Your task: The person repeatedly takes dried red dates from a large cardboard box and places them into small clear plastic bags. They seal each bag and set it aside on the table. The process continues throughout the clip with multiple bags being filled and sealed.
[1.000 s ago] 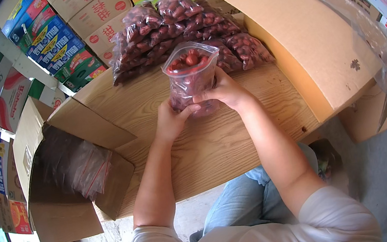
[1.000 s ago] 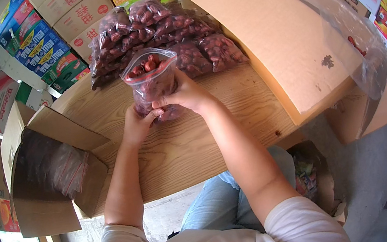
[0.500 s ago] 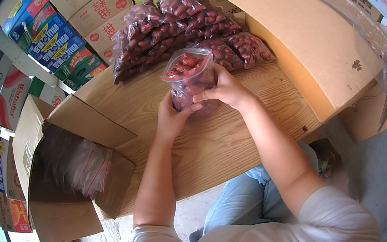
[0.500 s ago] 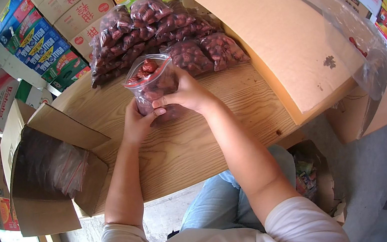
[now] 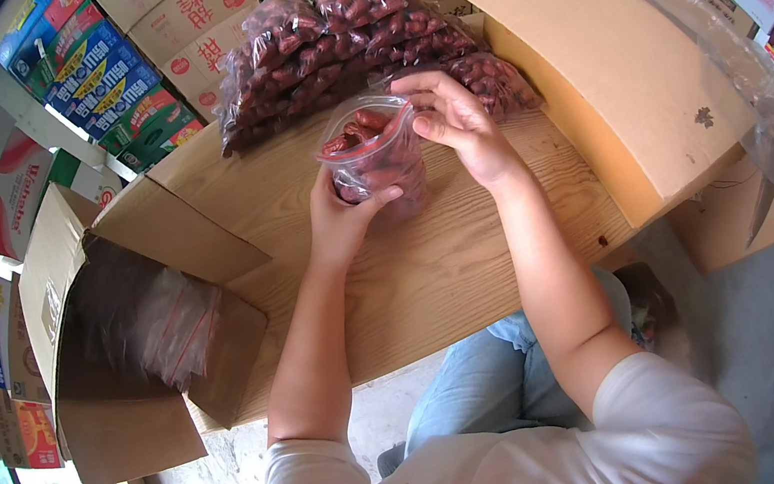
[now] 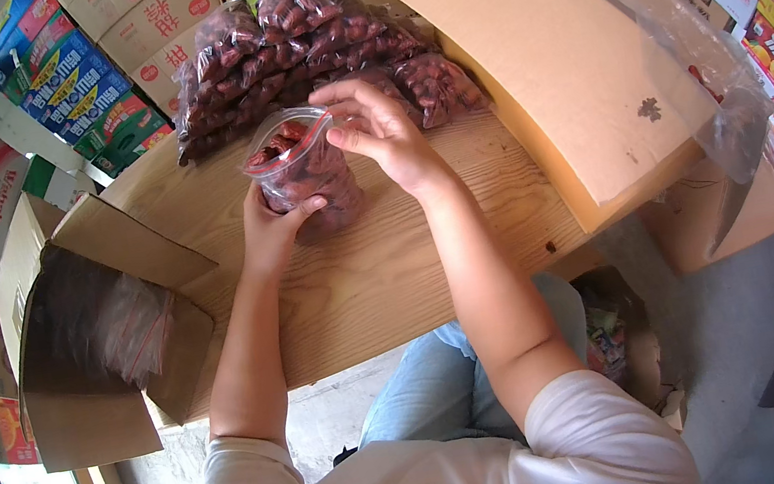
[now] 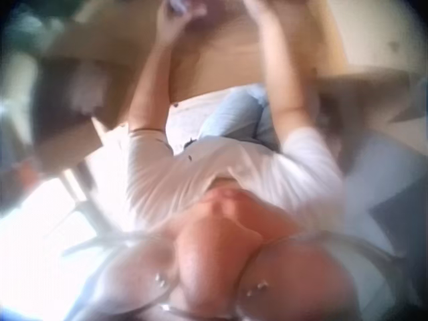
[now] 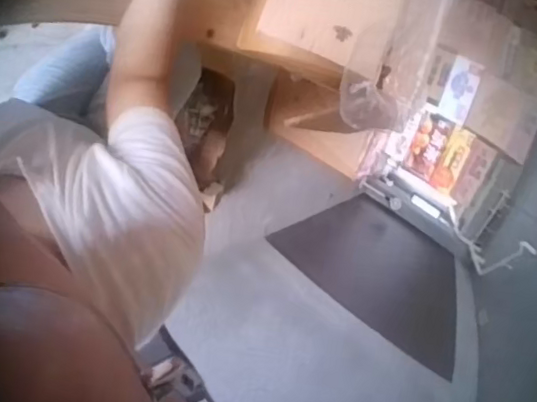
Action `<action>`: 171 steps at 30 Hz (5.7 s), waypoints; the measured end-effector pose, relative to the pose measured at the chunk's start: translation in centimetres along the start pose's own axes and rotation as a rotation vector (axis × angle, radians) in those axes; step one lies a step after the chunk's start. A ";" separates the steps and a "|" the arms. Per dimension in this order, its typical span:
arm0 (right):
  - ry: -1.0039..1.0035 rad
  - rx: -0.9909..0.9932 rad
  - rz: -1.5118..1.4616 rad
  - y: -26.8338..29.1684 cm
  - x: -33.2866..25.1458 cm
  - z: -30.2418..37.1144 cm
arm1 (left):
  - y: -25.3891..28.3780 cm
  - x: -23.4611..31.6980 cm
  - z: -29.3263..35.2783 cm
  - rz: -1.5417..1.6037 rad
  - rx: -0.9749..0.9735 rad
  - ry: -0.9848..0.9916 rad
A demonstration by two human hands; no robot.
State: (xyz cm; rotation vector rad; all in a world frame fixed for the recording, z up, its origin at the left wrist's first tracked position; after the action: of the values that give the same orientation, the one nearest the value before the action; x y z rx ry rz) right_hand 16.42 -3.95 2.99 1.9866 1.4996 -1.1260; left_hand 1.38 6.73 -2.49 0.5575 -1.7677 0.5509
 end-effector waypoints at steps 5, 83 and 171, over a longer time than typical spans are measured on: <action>-0.046 -0.069 0.400 0.4 -1.7 -0.7 | -0.3 0.7 0.1 -0.007 -0.002 -0.009; 0.239 0.114 0.727 -1.5 -8.1 3.4 | -0.1 6.3 1.9 -0.094 -0.254 -0.220; -0.120 -0.062 0.757 -1.0 -8.1 2.7 | -1.1 4.9 1.7 -0.061 -0.111 -0.107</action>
State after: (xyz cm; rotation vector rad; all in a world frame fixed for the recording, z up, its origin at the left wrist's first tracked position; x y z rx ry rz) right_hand 13.75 -10.41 7.99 2.1057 0.5989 -0.8242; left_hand -0.38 4.41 1.87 0.5698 -1.8632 0.3838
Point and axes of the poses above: each hand's wrist, its own z-axis away from the middle knuckle, its own y-axis out of the back of the hand, x = y × z, the point moved 4 cm from there along -z, towards the middle knuckle, and after that the axes turned 3 degrees about y, right-handed, at the moved point
